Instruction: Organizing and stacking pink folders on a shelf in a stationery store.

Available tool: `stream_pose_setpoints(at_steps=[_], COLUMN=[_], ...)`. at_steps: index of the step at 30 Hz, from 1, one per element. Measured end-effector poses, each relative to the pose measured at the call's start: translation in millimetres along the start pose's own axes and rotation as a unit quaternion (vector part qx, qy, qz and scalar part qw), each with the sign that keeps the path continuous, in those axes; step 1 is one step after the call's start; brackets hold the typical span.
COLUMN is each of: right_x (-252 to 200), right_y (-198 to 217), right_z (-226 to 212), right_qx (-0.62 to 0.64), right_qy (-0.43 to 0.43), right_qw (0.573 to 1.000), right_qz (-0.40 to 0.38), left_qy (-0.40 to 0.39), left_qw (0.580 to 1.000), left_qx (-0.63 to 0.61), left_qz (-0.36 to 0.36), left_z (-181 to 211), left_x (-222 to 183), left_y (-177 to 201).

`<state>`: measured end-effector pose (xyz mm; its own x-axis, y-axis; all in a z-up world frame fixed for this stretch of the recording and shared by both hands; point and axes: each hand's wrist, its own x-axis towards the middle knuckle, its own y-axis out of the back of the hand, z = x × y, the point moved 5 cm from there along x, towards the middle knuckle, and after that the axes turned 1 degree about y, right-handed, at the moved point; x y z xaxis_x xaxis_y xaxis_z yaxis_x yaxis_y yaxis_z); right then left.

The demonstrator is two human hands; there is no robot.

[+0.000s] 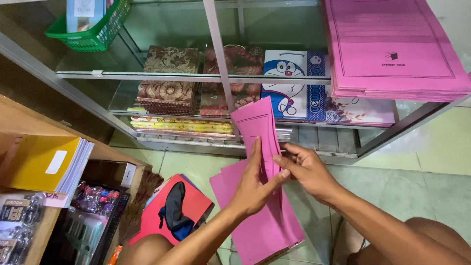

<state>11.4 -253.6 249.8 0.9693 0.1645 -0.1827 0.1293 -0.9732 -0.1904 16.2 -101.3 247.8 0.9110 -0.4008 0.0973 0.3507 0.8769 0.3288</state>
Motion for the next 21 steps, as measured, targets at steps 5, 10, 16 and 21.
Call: stream_pose_setpoints(at_steps=[5,10,16,21], right_x=[8,9,-10,-28], right_y=[22,42,96,117], right_z=[22,-3,-37,-69], right_qx=[0.010,-0.065,-0.161,-0.233], right_qy=[-0.021,0.084,0.137,0.126], right_qw=[0.999,0.993,0.966,0.935], right_qz=[0.035,0.054,0.147,0.234], left_qy=[0.001,-0.009,0.069,0.077], left_qw=[0.993,0.967,0.980,0.963], left_qx=[-0.119,-0.251,-0.163,-0.209], left_qz=[-0.028,-0.048,0.085,0.155], left_z=[11,-13,-67,-56], left_x=[8,13,10,4], left_y=[-4,1,55,112])
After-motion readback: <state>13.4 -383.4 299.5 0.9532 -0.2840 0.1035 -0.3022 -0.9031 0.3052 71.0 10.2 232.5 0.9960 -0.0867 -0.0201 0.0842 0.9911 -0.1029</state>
